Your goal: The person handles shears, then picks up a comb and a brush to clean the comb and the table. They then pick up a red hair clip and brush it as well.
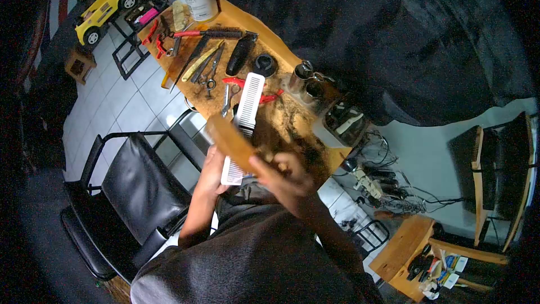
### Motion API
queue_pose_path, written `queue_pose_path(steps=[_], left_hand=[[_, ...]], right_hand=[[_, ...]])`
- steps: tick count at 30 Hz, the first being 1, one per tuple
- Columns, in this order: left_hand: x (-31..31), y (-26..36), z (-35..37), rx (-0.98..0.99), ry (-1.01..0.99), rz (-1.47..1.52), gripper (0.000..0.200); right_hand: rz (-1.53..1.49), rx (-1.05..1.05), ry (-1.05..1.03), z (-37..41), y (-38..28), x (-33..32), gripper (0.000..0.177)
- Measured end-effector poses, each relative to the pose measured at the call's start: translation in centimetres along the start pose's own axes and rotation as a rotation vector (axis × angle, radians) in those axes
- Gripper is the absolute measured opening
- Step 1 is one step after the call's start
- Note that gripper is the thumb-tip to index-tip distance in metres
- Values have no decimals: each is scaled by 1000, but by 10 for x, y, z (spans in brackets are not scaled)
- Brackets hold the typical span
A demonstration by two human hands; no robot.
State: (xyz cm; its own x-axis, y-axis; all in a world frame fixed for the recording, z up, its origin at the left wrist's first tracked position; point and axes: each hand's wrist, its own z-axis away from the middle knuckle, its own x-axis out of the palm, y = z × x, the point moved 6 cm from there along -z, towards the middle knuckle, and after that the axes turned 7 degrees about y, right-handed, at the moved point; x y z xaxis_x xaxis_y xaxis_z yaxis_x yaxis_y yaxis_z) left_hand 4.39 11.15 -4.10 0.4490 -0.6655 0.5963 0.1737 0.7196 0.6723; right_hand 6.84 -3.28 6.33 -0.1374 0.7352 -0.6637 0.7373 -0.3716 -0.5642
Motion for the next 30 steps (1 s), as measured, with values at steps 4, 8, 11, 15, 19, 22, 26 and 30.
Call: queue_pose_path(steps=[4, 8, 11, 15, 19, 22, 26, 30], left_hand=[[28, 11, 20, 70, -417, -98, 55], [25, 9, 17, 24, -280, 143, 57], [21, 15, 8, 122, -144, 147, 60], [5, 5, 5, 191, -126, 106, 52], [7, -12, 12, 32, -132, 24, 52], [29, 4, 28, 81, -425, -33, 55], [31, -2, 30, -25, -343, 81, 56], [15, -2, 11, 127, -164, 34, 56]], right_hand=[[37, 339, 196, -15, 43, -17, 44], [-45, 318, 162, -14, 51, -26, 42], [-288, 257, -2, 3, 29, -14, 39], [-227, 196, -318, 12, 6, 3, 53], [-146, 162, -19, -4, 17, 2, 48], [139, 15, 177, -31, 24, -13, 45], [-17, 370, 263, -36, 55, -24, 43], [-244, 176, 104, -25, 34, -24, 44]])
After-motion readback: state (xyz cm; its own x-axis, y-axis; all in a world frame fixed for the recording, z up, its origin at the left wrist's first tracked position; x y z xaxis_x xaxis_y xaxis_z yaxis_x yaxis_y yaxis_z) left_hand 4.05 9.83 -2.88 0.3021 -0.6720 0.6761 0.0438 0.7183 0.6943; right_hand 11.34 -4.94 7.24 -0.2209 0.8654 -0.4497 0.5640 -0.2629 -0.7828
